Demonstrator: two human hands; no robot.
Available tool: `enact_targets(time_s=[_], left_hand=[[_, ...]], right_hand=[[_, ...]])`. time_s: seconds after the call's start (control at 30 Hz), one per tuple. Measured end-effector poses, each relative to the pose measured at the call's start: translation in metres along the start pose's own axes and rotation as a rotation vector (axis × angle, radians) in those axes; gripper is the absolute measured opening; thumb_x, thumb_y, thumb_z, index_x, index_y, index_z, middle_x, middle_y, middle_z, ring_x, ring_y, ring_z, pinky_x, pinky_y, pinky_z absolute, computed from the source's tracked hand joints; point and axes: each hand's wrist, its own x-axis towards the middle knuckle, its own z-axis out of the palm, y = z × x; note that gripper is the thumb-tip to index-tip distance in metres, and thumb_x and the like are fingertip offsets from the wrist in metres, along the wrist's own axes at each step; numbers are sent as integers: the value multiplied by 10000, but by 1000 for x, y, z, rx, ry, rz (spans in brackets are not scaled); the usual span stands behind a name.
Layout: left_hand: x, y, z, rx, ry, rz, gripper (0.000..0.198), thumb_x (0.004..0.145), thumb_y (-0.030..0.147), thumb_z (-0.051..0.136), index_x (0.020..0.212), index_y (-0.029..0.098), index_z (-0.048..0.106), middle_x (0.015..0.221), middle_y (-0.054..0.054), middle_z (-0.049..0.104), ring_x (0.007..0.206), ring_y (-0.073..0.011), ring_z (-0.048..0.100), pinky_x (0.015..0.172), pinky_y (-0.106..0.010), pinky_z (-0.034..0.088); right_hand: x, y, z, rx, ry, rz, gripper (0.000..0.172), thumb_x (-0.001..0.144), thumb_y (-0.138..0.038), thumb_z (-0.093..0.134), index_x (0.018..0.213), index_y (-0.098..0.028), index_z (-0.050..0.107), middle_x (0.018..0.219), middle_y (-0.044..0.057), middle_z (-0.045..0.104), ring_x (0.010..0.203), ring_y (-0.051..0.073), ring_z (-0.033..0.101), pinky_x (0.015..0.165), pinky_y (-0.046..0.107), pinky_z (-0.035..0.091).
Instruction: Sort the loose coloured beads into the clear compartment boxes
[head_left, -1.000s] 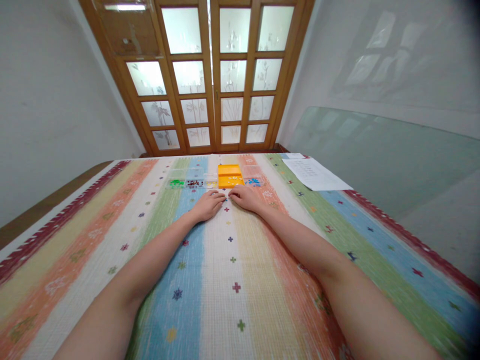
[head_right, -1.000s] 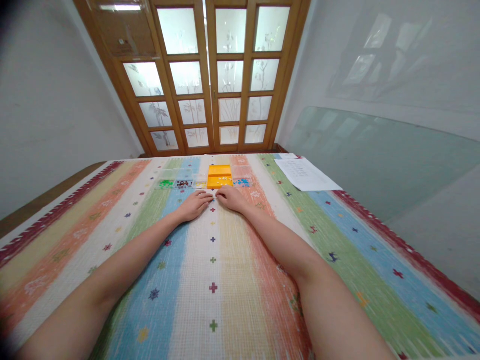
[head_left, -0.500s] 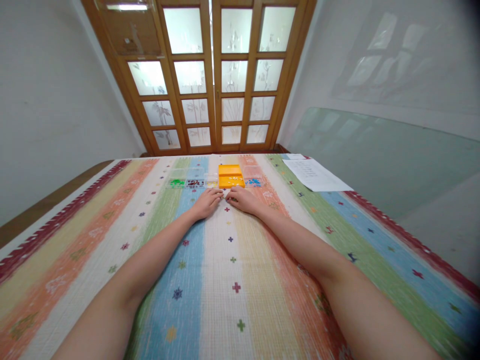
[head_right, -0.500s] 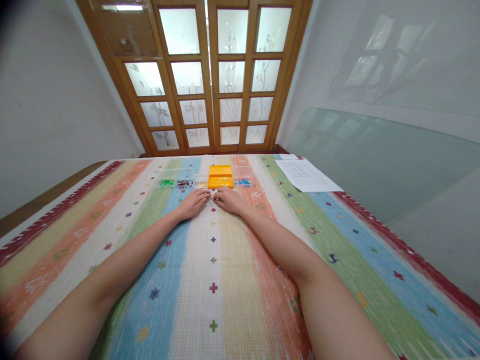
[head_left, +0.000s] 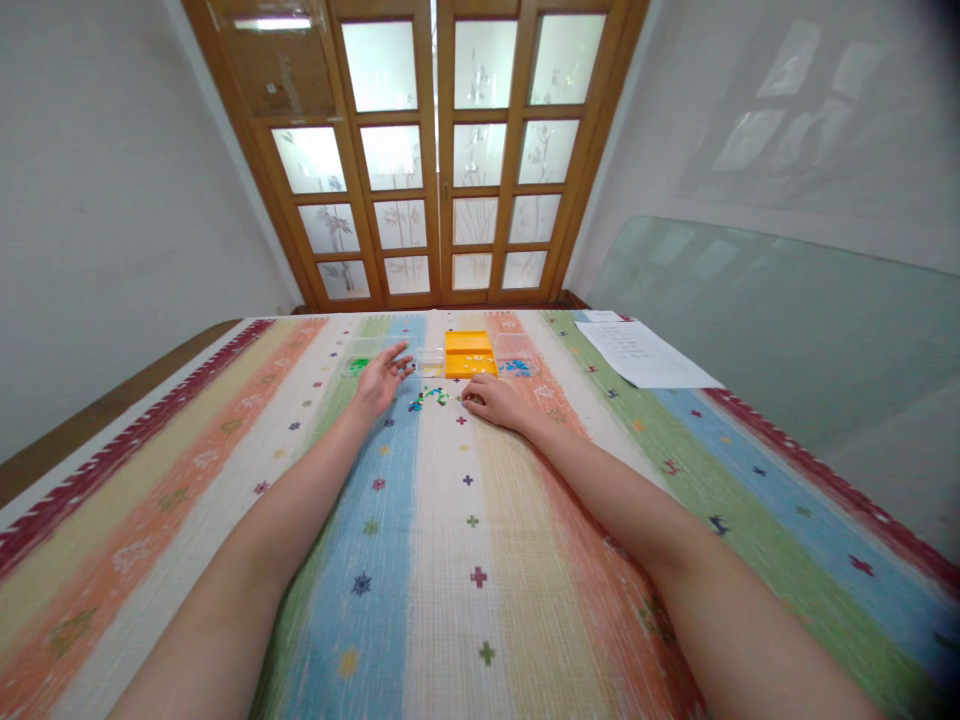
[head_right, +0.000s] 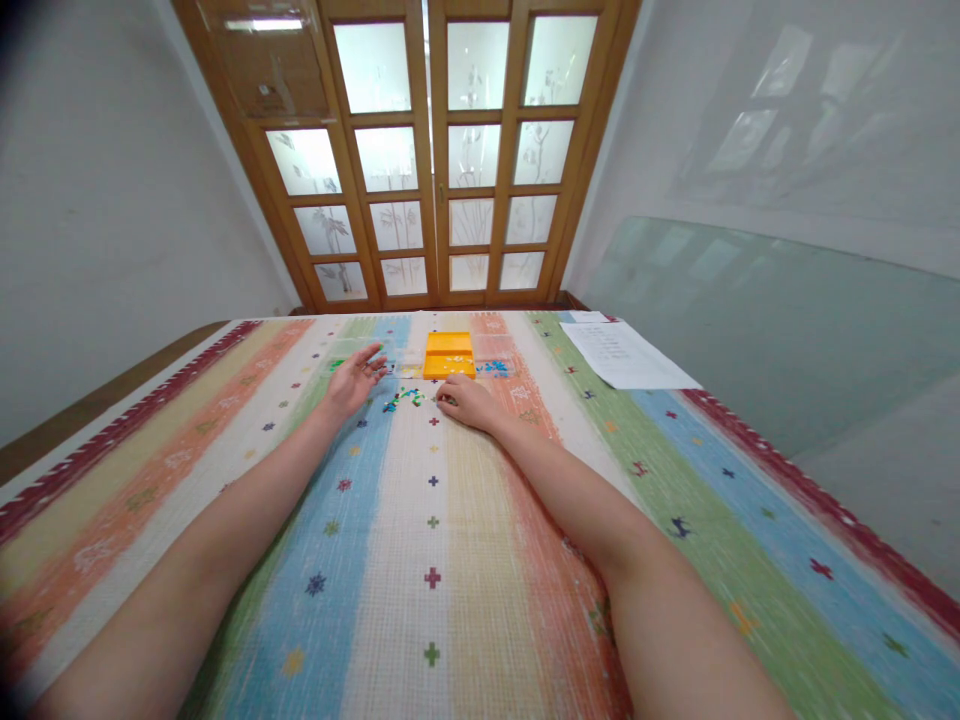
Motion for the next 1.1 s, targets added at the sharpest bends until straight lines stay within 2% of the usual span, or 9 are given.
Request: enact_targets(time_s=[0.23, 0.33, 0.47, 0.6, 0.8, 0.9, 1.0, 1.1], left_hand=[[12, 32, -52, -174, 364, 74, 200, 964, 269, 555, 1062, 215, 721, 1196, -82, 694, 963, -160, 690, 925, -332, 579], [12, 38, -63, -182, 448, 72, 215, 957, 256, 547, 1100, 224, 704, 1137, -79, 690, 942, -165, 690, 923, -336, 586], [12, 38, -68, -159, 495, 62, 232, 964, 271, 533, 1134, 226, 684, 1149, -80, 688, 899, -158, 680, 917, -339, 587], [13, 35, -69, -63, 467, 81, 183, 947, 299, 556, 1061, 223, 677, 1154, -71, 694, 835, -140, 678, 867, -314, 587], [15, 27, -62, 128, 441, 135, 213, 888, 354, 623, 1018, 199, 690, 1001, -44, 714, 699, -113, 656, 742, -256, 547], [14, 17, -53, 289, 394, 170, 259, 896, 386, 626, 1010, 176, 725, 979, -56, 721, 679, -117, 639, 702, -249, 522], [11, 5, -43, 515, 251, 185, 267, 914, 391, 620, 1003, 182, 760, 968, -80, 730, 724, -157, 641, 751, -295, 539], [3, -5, -29, 779, 31, 216, 254, 934, 389, 601, 986, 216, 779, 975, -93, 742, 850, -222, 661, 880, -379, 552]], right_hand=[[0, -2, -1, -14, -13, -6, 124, 1002, -256, 649, 1032, -220, 764, 1074, 85, 700, 1043, 228, 629, 928, 354, 492], [0, -4, -2, -19, -22, -7, 133, 1007, -259, 647, 1039, -215, 769, 1065, 85, 699, 1040, 226, 630, 928, 352, 491], [1, -7, -3, -19, -38, 2, 140, 1013, -273, 654, 1054, -216, 775, 1077, 87, 699, 1036, 223, 632, 914, 343, 489], [2, -8, -1, -38, -34, 10, 133, 1009, -244, 649, 1036, -221, 777, 1048, 86, 703, 1014, 225, 634, 895, 338, 486], [5, -9, 5, -20, -13, 5, 137, 989, -192, 624, 980, -212, 759, 1027, 83, 720, 991, 223, 637, 878, 327, 480], [5, -5, 3, 44, 61, 89, 147, 977, -184, 591, 973, -201, 736, 1000, 74, 738, 928, 211, 644, 834, 311, 480], [6, 6, -1, 122, 187, 271, 149, 952, -210, 572, 967, -195, 720, 923, 60, 747, 810, 198, 639, 750, 296, 473], [5, 24, -6, 172, 345, 408, 146, 912, -250, 580, 939, -193, 712, 893, 57, 747, 801, 205, 648, 752, 308, 487]])
